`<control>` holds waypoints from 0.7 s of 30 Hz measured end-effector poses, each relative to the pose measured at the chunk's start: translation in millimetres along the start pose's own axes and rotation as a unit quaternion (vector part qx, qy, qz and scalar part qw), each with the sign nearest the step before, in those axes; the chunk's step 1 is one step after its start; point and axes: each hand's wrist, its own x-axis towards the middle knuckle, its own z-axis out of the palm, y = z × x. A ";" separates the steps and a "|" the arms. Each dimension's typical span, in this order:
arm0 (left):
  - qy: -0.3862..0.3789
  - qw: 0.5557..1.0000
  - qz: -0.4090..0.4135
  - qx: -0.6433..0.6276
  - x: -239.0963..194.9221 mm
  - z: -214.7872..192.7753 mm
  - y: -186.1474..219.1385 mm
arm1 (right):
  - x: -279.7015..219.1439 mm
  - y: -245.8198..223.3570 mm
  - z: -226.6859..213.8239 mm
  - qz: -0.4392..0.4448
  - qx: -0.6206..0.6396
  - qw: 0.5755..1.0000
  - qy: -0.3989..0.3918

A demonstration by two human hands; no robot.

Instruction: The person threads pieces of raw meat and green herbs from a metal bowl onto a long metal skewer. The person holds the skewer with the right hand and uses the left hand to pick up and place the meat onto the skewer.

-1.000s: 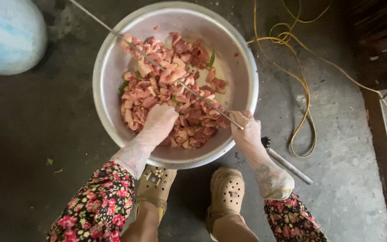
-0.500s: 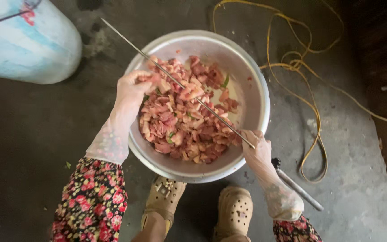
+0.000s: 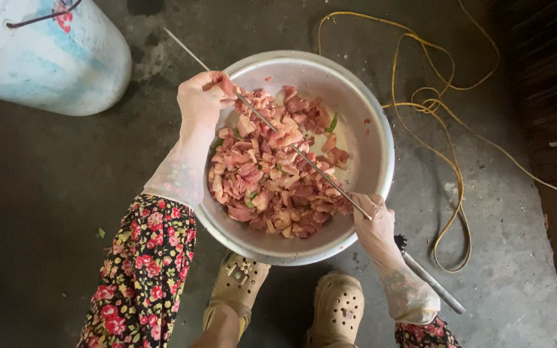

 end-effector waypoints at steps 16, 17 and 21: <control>0.004 0.999 0.050 0.012 -9.1 8.1 -5.0 | -2.2 -14.4 -9.1 -0.034 -0.002 0.999 0.018; 0.003 0.997 0.070 -0.007 -11.6 9.8 -6.5 | -3.9 -15.1 -9.3 -0.038 0.003 0.999 0.025; 0.062 0.997 0.031 -0.020 -30.6 19.3 2.4 | -4.8 -21.6 -8.8 0.020 0.043 0.999 0.014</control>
